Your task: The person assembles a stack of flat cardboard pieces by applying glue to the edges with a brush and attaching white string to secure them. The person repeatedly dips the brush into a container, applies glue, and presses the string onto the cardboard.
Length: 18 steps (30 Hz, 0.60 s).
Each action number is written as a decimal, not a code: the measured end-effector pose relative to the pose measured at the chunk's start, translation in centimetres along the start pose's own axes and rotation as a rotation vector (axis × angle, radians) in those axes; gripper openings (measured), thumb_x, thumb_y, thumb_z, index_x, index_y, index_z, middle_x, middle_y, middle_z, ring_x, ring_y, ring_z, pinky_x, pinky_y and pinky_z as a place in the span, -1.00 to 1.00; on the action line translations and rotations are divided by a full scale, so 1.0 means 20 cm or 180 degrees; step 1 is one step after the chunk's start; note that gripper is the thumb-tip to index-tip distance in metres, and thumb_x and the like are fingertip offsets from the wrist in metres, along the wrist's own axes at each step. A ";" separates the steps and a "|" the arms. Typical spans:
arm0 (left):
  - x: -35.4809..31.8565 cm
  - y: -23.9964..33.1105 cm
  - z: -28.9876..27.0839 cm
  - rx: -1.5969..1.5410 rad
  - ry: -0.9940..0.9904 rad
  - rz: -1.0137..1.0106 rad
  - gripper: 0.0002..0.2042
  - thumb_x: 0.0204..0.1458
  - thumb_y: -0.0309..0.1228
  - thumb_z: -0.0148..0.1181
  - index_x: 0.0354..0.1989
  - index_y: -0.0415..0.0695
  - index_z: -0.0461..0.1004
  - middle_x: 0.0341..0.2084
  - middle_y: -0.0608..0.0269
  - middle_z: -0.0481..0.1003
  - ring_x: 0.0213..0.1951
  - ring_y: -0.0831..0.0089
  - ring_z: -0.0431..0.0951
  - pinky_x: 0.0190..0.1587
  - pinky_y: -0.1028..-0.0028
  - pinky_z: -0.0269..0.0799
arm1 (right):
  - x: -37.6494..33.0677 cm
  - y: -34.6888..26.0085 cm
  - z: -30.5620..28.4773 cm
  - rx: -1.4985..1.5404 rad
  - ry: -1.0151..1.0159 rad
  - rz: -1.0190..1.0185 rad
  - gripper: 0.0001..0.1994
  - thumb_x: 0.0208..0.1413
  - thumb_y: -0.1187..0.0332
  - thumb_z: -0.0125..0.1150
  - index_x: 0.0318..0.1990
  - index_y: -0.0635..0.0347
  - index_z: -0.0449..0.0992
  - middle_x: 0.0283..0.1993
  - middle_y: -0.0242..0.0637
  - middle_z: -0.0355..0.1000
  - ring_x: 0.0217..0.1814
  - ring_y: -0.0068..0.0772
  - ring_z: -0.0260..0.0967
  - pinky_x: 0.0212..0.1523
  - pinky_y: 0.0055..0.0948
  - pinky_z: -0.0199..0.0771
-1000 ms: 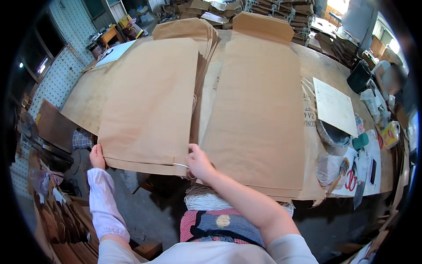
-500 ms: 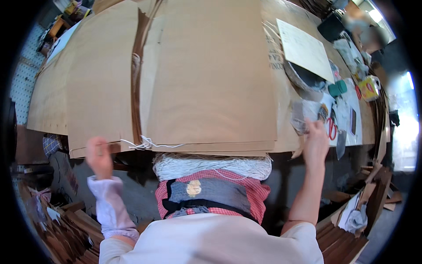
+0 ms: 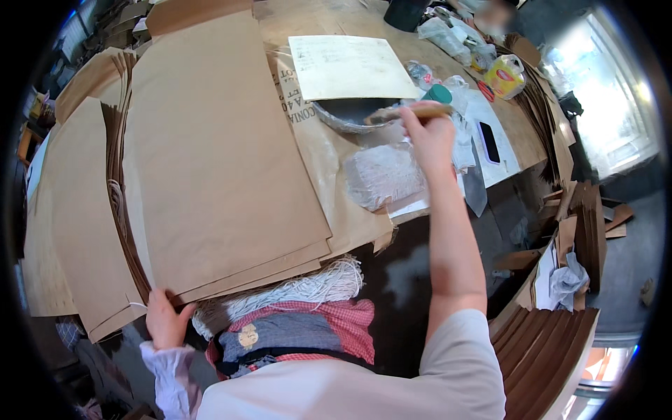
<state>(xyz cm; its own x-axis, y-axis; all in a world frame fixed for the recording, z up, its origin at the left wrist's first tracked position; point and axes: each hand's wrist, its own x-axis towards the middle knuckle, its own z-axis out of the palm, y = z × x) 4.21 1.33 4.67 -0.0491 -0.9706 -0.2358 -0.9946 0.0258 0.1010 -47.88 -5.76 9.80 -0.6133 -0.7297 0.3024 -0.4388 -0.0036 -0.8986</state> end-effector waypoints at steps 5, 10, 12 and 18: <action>-0.19 -0.15 0.20 0.1176 -0.1408 0.0035 -0.55 -0.09 0.06 0.16 -0.51 -0.16 0.58 -0.57 0.06 0.54 -0.45 0.07 0.57 -0.38 0.16 0.46 | 0.26 0.34 0.14 -0.1211 -0.0076 0.0010 -0.84 0.03 0.37 0.26 -0.39 0.29 0.47 -0.61 -0.38 0.40 -0.67 -0.65 0.28 -0.64 -0.63 0.26; -0.17 0.08 0.27 -0.0266 -0.0492 0.1185 -0.76 -0.13 -0.27 0.21 -0.32 -0.13 0.55 -0.45 0.10 0.51 -0.38 0.10 0.53 -0.31 0.19 0.44 | 0.19 0.08 0.12 -0.0602 0.0218 0.0095 -0.74 0.04 0.31 0.26 -0.38 0.38 0.42 -0.63 -0.34 0.40 -0.68 -0.61 0.31 -0.64 -0.61 0.27; -0.10 0.12 0.39 -0.0660 0.0250 0.2021 -0.84 -0.18 -0.37 0.21 -0.40 -0.13 0.52 -0.49 0.12 0.47 -0.40 0.08 0.51 -0.34 0.21 0.43 | 0.19 0.07 0.12 -0.0771 0.0077 0.0222 -0.73 0.04 0.30 0.26 -0.38 0.39 0.41 -0.62 -0.33 0.40 -0.69 -0.61 0.30 -0.65 -0.60 0.28; -0.07 0.02 0.65 -0.0558 0.0012 0.1998 -0.90 -0.12 -0.39 0.15 -0.43 -0.11 0.44 -0.49 0.11 0.46 -0.41 0.13 0.49 -0.36 0.23 0.42 | 0.32 0.06 0.11 -0.1818 -0.0336 0.0035 -0.63 -0.02 0.21 0.15 -0.47 0.49 0.45 -0.61 -0.02 0.45 -0.52 -0.16 0.51 -0.43 -0.28 0.48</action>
<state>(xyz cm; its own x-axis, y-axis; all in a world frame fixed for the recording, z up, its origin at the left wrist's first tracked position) 2.78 5.87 -7.47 -0.6152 -0.7845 -0.0774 -0.7472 0.5490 0.3747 -50.94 -11.92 9.96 -0.5639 -0.7919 0.2344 -0.7356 0.3526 -0.5784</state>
